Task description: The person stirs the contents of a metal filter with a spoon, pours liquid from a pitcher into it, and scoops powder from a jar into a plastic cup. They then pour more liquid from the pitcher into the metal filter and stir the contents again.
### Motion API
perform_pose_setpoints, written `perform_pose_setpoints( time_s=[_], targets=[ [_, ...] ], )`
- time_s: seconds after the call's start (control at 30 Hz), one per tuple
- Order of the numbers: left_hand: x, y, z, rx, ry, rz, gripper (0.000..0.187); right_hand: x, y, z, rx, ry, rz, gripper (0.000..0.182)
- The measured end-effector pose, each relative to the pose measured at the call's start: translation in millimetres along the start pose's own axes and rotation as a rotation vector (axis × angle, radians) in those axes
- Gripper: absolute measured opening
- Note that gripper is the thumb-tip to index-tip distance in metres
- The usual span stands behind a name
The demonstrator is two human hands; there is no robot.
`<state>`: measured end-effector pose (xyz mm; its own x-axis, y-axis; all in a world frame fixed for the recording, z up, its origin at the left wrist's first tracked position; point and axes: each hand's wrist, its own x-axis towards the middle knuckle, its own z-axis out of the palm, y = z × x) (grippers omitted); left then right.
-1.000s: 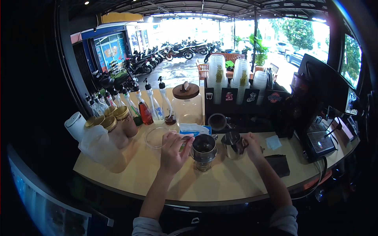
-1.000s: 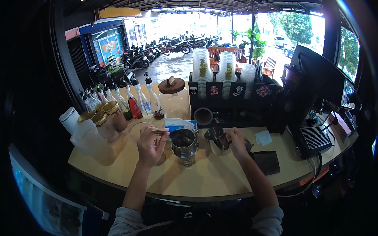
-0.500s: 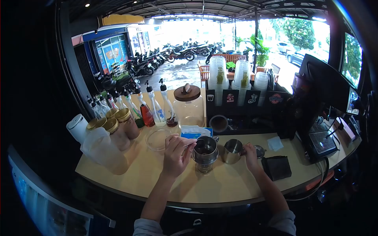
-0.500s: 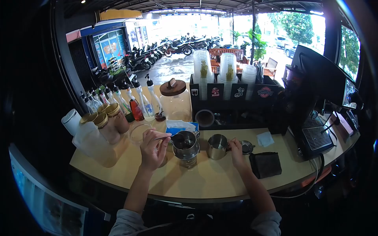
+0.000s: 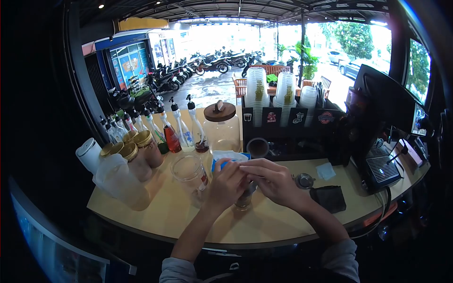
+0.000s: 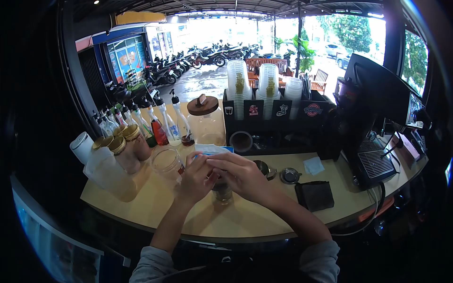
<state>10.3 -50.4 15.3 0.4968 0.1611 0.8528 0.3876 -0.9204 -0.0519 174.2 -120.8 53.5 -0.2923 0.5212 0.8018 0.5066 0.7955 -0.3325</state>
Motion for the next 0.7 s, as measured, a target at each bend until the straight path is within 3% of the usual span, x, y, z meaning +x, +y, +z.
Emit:
perform_pose_setpoints(
  time_s=[0.07,0.1,0.17,0.2,0.27,0.3,0.4,0.57,0.7],
  targets=[
    [-7,-3,1,-0.196,0.009,-0.295,0.046,-6,6,-1,-0.002,-0.046,0.126,0.026],
    [-10,-3,2,-0.193,0.01,-0.297,0.046,-9,9,-1,0.0,-0.048,0.124,0.026],
    [-21,-1,8,-0.378,0.066,-0.558,0.07,-18,12,0,0.024,-0.096,0.222,0.02],
    [-26,-1,11,-0.375,0.065,-0.561,0.07,-22,12,1,0.027,-0.097,0.223,0.02],
    [-36,-3,20,-0.539,-0.175,-0.7,0.088,-27,13,1,-0.023,-0.118,0.115,0.02],
    [-41,-5,26,-0.713,-0.156,-0.82,0.084,-29,15,-1,-0.021,-0.12,0.111,0.02],
    [-36,-3,20,-0.478,-0.185,-0.783,0.082,-31,21,0,-0.065,-0.091,0.144,0.019],
    [-38,-6,23,-0.497,-0.139,-0.733,0.079,-30,20,4,-0.035,-0.091,-0.021,0.019],
    [-46,-10,33,-0.546,-0.115,-0.755,0.079,-35,26,7,-0.072,-0.032,0.013,0.015]
  ],
)
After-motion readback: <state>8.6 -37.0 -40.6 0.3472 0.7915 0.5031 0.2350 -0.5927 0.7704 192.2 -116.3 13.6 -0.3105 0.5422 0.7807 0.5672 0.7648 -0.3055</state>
